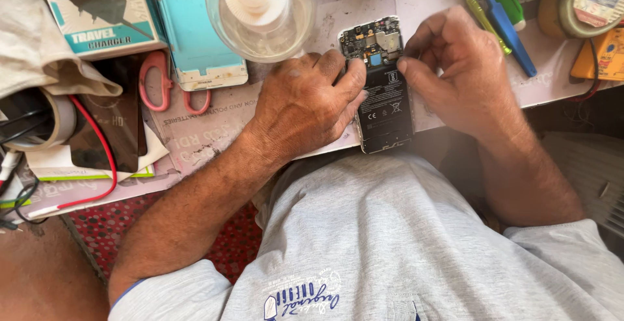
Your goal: The person uses a small screwdriver to remove screws from a disassembled smartphone, then places a blue plastic cover over the internal components and aligns the back casing. The person handles the phone, screwdriver, and cover throughout the sequence.
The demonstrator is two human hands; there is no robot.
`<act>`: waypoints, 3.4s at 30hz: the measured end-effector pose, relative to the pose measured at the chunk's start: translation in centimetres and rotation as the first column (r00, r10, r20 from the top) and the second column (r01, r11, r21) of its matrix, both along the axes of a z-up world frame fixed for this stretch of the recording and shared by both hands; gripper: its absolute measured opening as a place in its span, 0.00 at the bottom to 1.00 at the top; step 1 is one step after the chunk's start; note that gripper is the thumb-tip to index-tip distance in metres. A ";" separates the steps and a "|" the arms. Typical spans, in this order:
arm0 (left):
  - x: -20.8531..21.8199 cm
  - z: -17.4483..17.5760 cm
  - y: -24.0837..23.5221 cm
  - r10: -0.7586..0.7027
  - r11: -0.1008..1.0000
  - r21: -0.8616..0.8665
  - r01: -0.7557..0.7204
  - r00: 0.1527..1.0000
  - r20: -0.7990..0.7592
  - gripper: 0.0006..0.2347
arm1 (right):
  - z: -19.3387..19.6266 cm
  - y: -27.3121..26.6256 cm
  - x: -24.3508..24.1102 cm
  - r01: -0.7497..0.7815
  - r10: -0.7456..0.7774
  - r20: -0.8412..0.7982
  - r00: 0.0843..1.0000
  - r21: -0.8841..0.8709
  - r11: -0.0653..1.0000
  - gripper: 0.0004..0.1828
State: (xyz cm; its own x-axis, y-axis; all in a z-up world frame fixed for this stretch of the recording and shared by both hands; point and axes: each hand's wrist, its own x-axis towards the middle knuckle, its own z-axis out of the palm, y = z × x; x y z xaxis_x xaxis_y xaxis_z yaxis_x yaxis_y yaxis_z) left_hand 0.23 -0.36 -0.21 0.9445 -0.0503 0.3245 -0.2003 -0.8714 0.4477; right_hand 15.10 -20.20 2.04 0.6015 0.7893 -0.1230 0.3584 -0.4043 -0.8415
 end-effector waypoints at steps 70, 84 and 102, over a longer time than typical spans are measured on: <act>-14.4 2.0 -5.5 0.555 0.764 -0.474 -0.438 0.821 0.134 0.25 | 2.5 0.2 -9.6 -0.194 0.073 -0.718 0.693 -0.088 0.977 0.13; -2.6 -1.1 -6.7 0.082 -0.490 -0.870 -0.057 0.990 -0.112 0.15 | 2.9 -3.0 -5.3 0.083 -0.224 -0.473 0.852 -0.300 0.950 0.18; 0.9 0.3 -8.6 0.267 0.162 -0.986 -0.047 0.964 -0.002 0.09 | 2.9 -3.4 -4.4 0.161 -0.037 -0.361 0.932 0.321 0.933 0.18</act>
